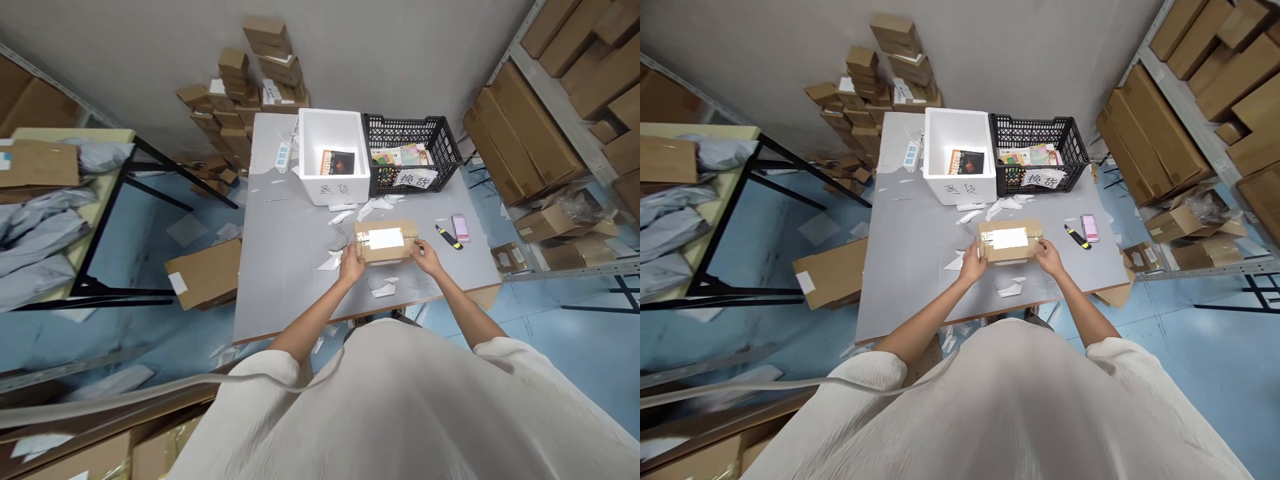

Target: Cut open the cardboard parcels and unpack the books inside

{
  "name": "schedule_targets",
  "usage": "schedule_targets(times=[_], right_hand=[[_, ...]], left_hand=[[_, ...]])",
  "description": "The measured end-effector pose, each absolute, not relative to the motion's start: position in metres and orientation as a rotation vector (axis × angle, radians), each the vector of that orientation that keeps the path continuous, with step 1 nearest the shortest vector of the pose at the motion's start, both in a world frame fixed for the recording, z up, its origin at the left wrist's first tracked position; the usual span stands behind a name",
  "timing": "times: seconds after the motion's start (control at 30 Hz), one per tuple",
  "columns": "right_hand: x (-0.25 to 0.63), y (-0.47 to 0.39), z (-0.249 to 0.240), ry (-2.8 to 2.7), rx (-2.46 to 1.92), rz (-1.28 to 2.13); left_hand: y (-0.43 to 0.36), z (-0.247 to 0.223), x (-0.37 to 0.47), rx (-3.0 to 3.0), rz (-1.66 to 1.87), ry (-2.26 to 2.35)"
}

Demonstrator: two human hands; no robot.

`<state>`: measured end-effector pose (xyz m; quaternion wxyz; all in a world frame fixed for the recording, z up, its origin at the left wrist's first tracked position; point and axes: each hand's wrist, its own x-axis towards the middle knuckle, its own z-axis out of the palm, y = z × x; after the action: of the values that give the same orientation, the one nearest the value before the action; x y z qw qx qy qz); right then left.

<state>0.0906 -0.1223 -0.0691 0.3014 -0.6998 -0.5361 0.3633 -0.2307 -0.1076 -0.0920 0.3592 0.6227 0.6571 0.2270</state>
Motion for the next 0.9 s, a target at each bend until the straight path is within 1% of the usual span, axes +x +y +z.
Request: schedule_targets(times=[0.13,0.37,0.6,0.9], right_hand=[[0.108,-0.117,-0.074,-1.392,-1.804,1.038],[0.16,-0.102,-0.086,-1.433,-1.904,0.989],[0.215,-0.085,-0.102,-1.556,-2.155,0.935],[0.255,-0.058,-0.116,-1.813,-2.525,0.902]], left_hand=[[-0.109,-0.078,-0.21,1.789,0.587,1.805],[-0.107,-0.063,-0.163,2.011,0.493,1.678],[-0.104,-0.065,-0.136,2.159,0.307,1.514],[-0.1,-0.059,-0.102,2.233,0.233,1.497]])
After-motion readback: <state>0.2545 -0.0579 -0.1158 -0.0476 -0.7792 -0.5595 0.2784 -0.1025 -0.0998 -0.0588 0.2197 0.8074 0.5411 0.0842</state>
